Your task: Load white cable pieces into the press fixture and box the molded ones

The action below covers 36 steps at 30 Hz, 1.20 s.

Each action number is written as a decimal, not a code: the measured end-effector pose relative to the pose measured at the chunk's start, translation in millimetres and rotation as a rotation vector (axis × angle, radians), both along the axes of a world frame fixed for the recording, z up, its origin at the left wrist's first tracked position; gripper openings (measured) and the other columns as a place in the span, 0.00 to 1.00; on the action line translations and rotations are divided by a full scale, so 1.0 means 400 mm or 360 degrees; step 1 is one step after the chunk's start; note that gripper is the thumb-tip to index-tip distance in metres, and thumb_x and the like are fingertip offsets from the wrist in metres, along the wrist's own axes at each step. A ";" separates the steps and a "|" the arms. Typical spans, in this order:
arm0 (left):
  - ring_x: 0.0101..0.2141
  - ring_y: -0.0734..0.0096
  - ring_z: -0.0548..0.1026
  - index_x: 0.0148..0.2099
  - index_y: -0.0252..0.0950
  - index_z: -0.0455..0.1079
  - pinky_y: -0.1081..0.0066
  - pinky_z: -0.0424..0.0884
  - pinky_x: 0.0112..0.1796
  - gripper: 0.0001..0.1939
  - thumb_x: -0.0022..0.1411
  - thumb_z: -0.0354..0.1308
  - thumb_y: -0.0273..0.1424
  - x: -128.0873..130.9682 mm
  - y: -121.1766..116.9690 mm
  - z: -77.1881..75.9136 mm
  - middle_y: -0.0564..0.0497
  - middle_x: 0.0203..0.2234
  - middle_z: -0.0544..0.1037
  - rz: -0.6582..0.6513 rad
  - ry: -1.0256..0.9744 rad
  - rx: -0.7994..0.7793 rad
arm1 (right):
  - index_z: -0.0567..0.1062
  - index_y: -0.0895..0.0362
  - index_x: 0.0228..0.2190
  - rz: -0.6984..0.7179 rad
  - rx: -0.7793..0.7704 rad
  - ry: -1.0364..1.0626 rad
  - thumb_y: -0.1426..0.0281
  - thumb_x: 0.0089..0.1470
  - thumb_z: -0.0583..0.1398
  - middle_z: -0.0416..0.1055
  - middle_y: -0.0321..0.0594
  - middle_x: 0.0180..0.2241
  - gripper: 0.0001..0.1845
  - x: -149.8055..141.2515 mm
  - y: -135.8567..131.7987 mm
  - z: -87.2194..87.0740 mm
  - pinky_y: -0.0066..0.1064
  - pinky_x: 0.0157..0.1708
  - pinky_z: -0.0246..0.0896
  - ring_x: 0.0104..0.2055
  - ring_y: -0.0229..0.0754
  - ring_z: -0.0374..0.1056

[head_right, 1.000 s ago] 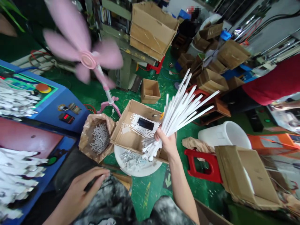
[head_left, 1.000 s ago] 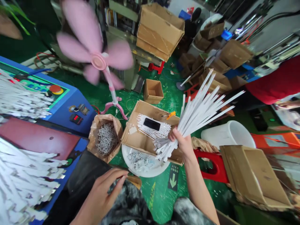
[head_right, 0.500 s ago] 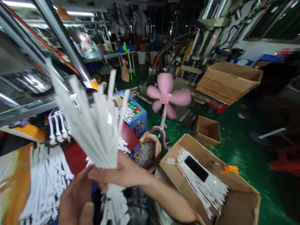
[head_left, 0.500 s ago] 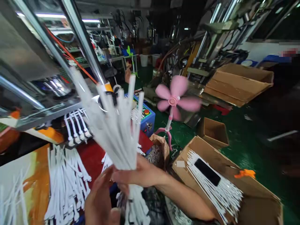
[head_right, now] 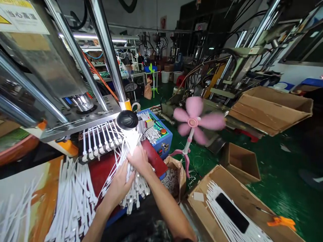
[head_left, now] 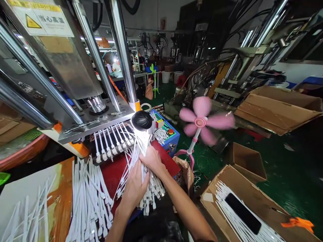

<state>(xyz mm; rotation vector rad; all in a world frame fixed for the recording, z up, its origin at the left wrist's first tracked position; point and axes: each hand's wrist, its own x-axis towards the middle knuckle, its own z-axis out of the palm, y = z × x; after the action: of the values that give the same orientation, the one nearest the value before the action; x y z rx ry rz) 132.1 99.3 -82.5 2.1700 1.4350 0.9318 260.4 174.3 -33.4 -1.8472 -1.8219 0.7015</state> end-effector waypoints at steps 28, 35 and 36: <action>0.71 0.52 0.58 0.73 0.35 0.57 0.49 0.51 0.70 0.33 0.75 0.46 0.47 -0.067 0.015 0.017 0.37 0.71 0.62 0.0100 -0.0266 -0.0513 | 0.75 0.58 0.43 -0.0083 0.0136 0.0285 0.69 0.64 0.60 0.76 0.38 0.32 0.08 0.062 -0.085 -0.028 0.30 0.36 0.58 0.35 0.42 0.71; 0.67 0.54 0.65 0.69 0.42 0.64 0.51 0.56 0.69 0.28 0.72 0.52 0.47 -0.266 -0.071 0.080 0.44 0.68 0.68 0.0325 -0.0618 -0.0529 | 0.75 0.57 0.47 0.0385 0.0421 0.0277 0.66 0.67 0.58 0.77 0.36 0.35 0.10 0.048 -0.015 0.086 0.28 0.37 0.60 0.35 0.39 0.72; 0.66 0.54 0.67 0.67 0.43 0.65 0.51 0.57 0.68 0.27 0.72 0.53 0.47 -0.306 -0.089 0.075 0.44 0.66 0.70 0.0360 -0.0591 -0.0528 | 0.74 0.57 0.48 0.0537 0.0494 0.0181 0.66 0.68 0.58 0.78 0.36 0.36 0.11 0.021 0.012 0.102 0.27 0.39 0.61 0.36 0.39 0.73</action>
<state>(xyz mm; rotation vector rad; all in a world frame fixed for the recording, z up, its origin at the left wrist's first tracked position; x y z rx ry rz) 9.8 63.5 -52.5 1.5288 1.5363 1.0238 268.8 179.0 7.5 -1.2950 -2.0553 0.5819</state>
